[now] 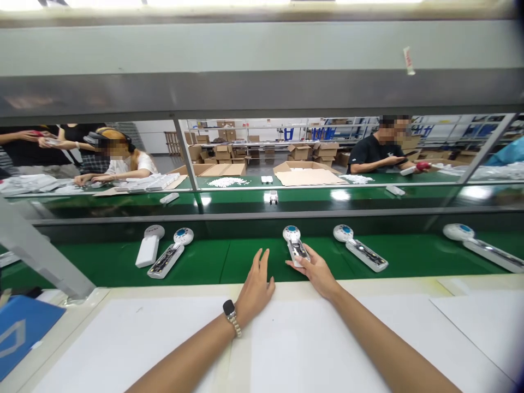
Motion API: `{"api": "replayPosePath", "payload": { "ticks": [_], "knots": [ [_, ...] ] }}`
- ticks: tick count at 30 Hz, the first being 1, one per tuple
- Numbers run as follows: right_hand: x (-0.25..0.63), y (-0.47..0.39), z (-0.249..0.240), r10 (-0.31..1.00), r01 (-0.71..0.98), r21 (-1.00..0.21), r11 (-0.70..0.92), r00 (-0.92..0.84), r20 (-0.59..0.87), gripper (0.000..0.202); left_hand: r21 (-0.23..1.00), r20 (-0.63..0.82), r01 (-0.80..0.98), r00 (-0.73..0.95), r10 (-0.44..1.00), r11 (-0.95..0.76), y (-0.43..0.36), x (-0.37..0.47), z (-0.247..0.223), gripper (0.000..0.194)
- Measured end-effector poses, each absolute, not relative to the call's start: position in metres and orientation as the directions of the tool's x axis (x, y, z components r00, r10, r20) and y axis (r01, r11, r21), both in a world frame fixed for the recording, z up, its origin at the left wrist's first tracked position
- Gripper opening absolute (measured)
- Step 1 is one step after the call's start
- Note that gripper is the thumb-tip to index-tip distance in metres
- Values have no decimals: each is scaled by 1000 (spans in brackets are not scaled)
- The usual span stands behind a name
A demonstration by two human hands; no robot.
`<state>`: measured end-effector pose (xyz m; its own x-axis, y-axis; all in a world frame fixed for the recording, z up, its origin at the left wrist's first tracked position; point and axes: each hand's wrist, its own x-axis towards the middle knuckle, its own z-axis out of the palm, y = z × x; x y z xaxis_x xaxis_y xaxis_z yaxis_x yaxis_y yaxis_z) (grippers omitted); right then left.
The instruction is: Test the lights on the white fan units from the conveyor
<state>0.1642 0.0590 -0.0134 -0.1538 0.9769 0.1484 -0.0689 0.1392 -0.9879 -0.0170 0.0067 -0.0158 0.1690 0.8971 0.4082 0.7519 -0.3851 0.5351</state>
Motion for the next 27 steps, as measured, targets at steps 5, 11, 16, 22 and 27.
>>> {"api": "replayPosePath", "payload": {
  "ticks": [5,11,16,22,27],
  "knots": [
    [185,71,-24,958,271,-937,220,120,260,47,524,389,761,186,902,-383,6,-17,-13,63],
    [270,86,-16,774,551,-834,22,519,363,43,517,381,771,183,906,-372,5,-18,-13,56],
    [293,89,-23,842,633,-753,-179,495,215,42,505,382,775,196,903,-381,5,-18,-15,54],
    [265,82,-26,920,714,-682,-158,358,161,47,506,464,723,230,855,-470,7,-17,-17,54],
    [248,73,-16,948,623,-771,-131,306,87,39,523,507,655,275,817,-545,8,-16,-20,59]
  ]
}}
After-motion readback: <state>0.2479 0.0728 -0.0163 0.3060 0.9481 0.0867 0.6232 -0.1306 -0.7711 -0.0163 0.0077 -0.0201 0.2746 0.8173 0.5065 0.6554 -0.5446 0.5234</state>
